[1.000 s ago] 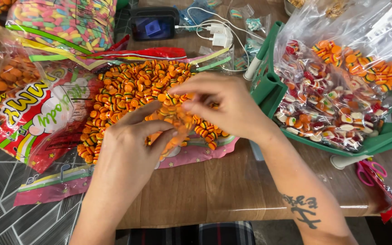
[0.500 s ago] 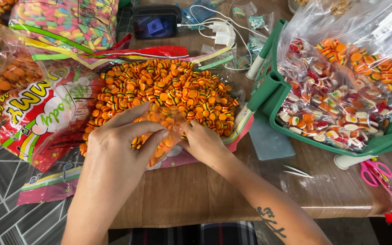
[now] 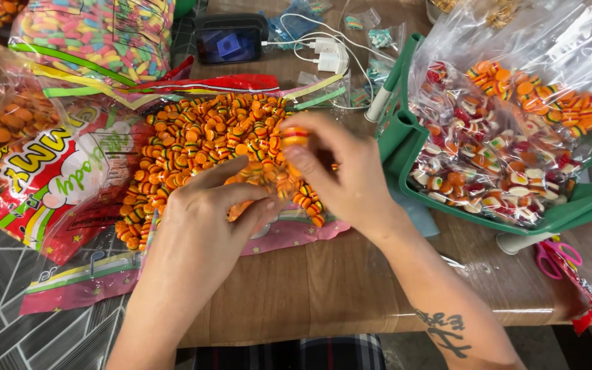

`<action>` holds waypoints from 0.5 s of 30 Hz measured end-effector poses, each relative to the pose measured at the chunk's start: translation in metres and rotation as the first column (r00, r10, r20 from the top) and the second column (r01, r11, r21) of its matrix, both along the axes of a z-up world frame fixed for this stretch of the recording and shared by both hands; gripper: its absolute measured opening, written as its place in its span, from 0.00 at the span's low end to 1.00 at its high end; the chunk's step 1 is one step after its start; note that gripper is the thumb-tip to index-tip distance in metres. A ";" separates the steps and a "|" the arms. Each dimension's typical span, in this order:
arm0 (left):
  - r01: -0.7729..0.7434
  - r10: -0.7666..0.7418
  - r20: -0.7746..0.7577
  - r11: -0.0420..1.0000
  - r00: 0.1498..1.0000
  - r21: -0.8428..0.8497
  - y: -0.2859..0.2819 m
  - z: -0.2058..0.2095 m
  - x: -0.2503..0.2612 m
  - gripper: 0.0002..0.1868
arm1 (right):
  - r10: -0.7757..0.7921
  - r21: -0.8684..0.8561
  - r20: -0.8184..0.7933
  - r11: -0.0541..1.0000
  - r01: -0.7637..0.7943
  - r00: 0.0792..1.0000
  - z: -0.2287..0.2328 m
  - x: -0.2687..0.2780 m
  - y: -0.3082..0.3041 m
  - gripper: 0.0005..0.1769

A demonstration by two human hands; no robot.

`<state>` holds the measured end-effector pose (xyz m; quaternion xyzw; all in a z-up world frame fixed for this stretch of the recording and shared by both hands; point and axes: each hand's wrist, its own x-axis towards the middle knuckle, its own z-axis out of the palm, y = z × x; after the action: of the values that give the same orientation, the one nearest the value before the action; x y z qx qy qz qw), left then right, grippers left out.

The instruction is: Packaging small burger-shaped gummy candies into clear plastic bags

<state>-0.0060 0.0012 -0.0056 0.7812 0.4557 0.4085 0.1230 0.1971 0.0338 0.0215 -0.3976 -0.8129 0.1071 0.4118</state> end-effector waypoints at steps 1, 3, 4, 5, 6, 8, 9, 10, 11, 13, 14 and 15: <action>-0.004 0.004 -0.001 1.000 1.000 -0.026 -0.001 0.002 0.004 0.08 | 0.056 0.089 0.065 0.994 -0.061 0.996 0.011 -0.004 -0.005 0.11; 0.036 -0.036 0.017 0.999 0.999 0.004 -0.001 0.008 0.007 0.05 | 0.044 0.158 0.121 0.985 -0.063 0.992 0.003 -0.002 -0.003 0.12; 0.072 -0.073 0.035 0.997 0.997 0.033 -0.002 0.011 0.009 0.03 | 0.032 0.225 0.177 0.972 -0.072 0.984 -0.001 -0.002 -0.002 0.13; 0.073 -0.074 0.034 0.997 0.997 0.034 -0.002 0.010 0.009 0.03 | 0.031 0.225 0.176 0.972 -0.071 0.984 -0.006 0.003 -0.004 0.13; 0.080 -0.083 0.054 0.996 0.995 0.048 -0.002 0.010 0.009 0.03 | 0.007 0.198 0.026 0.980 -0.012 1.000 -0.010 0.008 -0.004 0.13; 0.089 -0.093 0.074 0.994 0.993 0.062 -0.004 0.015 0.007 0.04 | -0.023 0.160 -0.126 0.986 0.044 0.992 -0.029 0.017 -0.004 0.13; 0.105 -0.113 0.086 0.990 0.990 0.092 -0.008 0.021 0.005 0.03 | 0.082 -0.016 -0.380 0.995 -0.095 0.921 -0.044 0.023 -0.003 0.21; 0.124 -0.137 0.099 0.984 0.986 0.126 -0.009 0.027 0.004 0.03 | 0.124 -0.146 -0.617 0.952 -0.268 0.777 -0.058 0.029 -0.001 0.33; 0.127 -0.141 0.098 0.983 0.985 0.129 -0.013 0.035 0.003 0.03 | 0.124 -0.142 -0.616 0.954 -0.265 0.778 -0.070 0.029 -0.003 0.33; 0.175 -0.183 0.157 0.983 0.971 0.061 -0.022 0.050 0.003 0.07 | 0.348 -0.416 -0.533 0.687 -0.596 0.772 -0.095 0.032 -0.011 0.73; 0.184 -0.192 0.157 0.981 0.969 0.062 -0.023 0.052 0.003 0.07 | 0.341 -0.415 -0.532 0.693 -0.590 0.775 -0.105 0.027 -0.016 0.73; 0.201 -0.205 0.123 0.979 0.971 0.045 -0.024 0.054 0.004 0.07 | 0.336 -0.411 -0.420 0.758 -0.507 0.843 -0.116 0.023 -0.021 0.56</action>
<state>-0.0018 -0.0232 0.0485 0.7980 0.3581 0.4500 0.1801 0.2205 0.0124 -0.0944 -0.2721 -0.7462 0.4711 0.3835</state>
